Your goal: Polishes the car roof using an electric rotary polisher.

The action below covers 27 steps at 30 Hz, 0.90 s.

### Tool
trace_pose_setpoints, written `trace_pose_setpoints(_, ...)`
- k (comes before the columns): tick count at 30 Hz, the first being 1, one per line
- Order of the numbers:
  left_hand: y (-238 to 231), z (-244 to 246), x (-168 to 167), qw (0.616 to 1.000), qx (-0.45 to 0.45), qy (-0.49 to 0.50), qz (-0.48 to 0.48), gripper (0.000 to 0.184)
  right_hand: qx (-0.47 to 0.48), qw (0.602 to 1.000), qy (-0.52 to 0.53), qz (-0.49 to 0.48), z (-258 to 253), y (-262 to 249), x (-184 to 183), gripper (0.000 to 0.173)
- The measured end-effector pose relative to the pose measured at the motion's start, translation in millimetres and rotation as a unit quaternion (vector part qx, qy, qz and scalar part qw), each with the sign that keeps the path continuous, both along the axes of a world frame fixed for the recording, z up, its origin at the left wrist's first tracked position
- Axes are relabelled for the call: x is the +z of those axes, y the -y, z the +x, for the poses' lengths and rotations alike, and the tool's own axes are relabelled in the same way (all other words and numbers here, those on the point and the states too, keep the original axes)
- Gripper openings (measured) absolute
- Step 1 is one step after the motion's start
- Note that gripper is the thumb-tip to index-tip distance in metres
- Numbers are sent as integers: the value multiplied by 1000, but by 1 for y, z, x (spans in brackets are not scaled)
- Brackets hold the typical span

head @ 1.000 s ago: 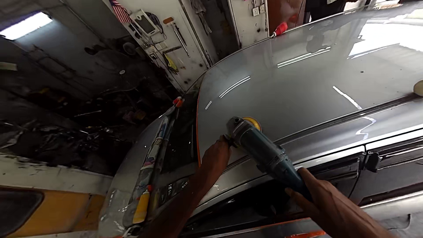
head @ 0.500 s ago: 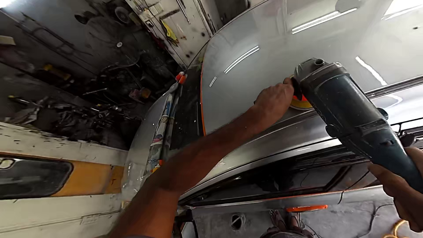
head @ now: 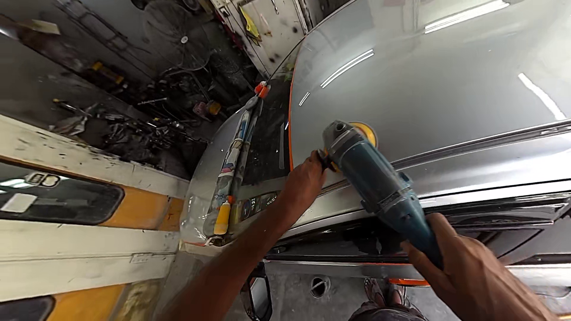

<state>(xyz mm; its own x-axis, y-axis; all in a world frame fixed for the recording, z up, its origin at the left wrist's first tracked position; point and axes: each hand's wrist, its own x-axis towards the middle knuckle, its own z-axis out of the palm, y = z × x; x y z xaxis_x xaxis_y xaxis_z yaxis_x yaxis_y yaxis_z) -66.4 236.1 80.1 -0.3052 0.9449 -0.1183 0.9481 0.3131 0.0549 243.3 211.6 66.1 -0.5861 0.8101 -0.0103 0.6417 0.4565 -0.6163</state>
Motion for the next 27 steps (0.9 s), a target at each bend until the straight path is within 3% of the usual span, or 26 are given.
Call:
trace_pose_setpoints(4, 45, -35, -19, 998, 69, 13, 9, 40, 50, 999, 17, -5, -41, 5, -4, 50)
trace_pose_setpoints(9, 93, -66, -40, 993, 111, 28, 25, 42, 134, 977, 88, -138, -77, 4, 20, 56)
trace_pose_setpoints(14, 99, -82, -41, 988, 149, 29, -14, 48, 164, 965, 115, -172, -100, -8, 23, 56)
trace_pose_setpoints(21, 15, -85, -9, 993, 110, 42, -31, 40, 91, 985, 60, -135, -95, -44, 23, 51)
trace_pose_setpoints(27, -101, -43, 12, 999, -17, 14, 44, 39, -31, 992, 5, -125, -49, -85, 38, 39)
